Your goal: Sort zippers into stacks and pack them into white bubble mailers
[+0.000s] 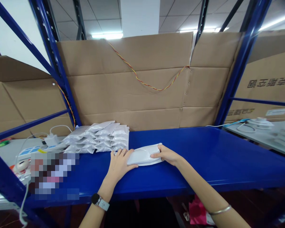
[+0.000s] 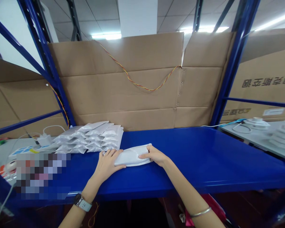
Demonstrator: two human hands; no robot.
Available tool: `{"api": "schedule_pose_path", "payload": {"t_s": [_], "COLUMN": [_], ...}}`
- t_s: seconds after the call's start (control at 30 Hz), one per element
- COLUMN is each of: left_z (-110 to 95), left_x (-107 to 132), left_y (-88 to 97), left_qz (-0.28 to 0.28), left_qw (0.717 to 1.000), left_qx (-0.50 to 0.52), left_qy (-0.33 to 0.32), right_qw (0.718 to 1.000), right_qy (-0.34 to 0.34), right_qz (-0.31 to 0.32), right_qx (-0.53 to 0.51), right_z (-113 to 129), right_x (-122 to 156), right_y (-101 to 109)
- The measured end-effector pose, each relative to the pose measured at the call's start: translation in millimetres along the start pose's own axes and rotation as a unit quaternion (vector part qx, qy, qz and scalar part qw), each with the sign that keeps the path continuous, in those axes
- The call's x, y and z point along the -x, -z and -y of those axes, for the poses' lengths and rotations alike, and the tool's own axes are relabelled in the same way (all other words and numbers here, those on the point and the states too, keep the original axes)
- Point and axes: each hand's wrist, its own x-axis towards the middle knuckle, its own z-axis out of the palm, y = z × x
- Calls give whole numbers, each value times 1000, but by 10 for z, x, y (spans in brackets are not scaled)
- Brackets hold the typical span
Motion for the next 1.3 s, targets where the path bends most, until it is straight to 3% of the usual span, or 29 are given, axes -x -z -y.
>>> {"api": "schedule_pose_path", "payload": {"t_s": [0.37, 0.7, 1.03, 1.17, 1.3], "left_z": [-66, -48, -60, -62, -59], "left_x": [-21, 4, -51, -71, -89], "left_y": [-21, -11, -33, -37, -60], "left_qz": [19, 37, 56, 63, 68], "left_qw": [999, 998, 998, 997, 997], "left_qx": [34, 33, 19, 27, 28], "left_qy": [-4, 25, 32, 36, 34], "right_qw": [999, 989, 968, 961, 956], "right_qy": [25, -23, -35, -41, -7], "right_qz": [-14, -144, -242, -255, -260], "right_qx": [14, -6, 57, 101, 138], "right_z": [-28, -335, -364, -327, -327], "right_x": [195, 617, 1155, 1347, 1375], "right_y": [384, 1250, 1785, 1919, 1899]}}
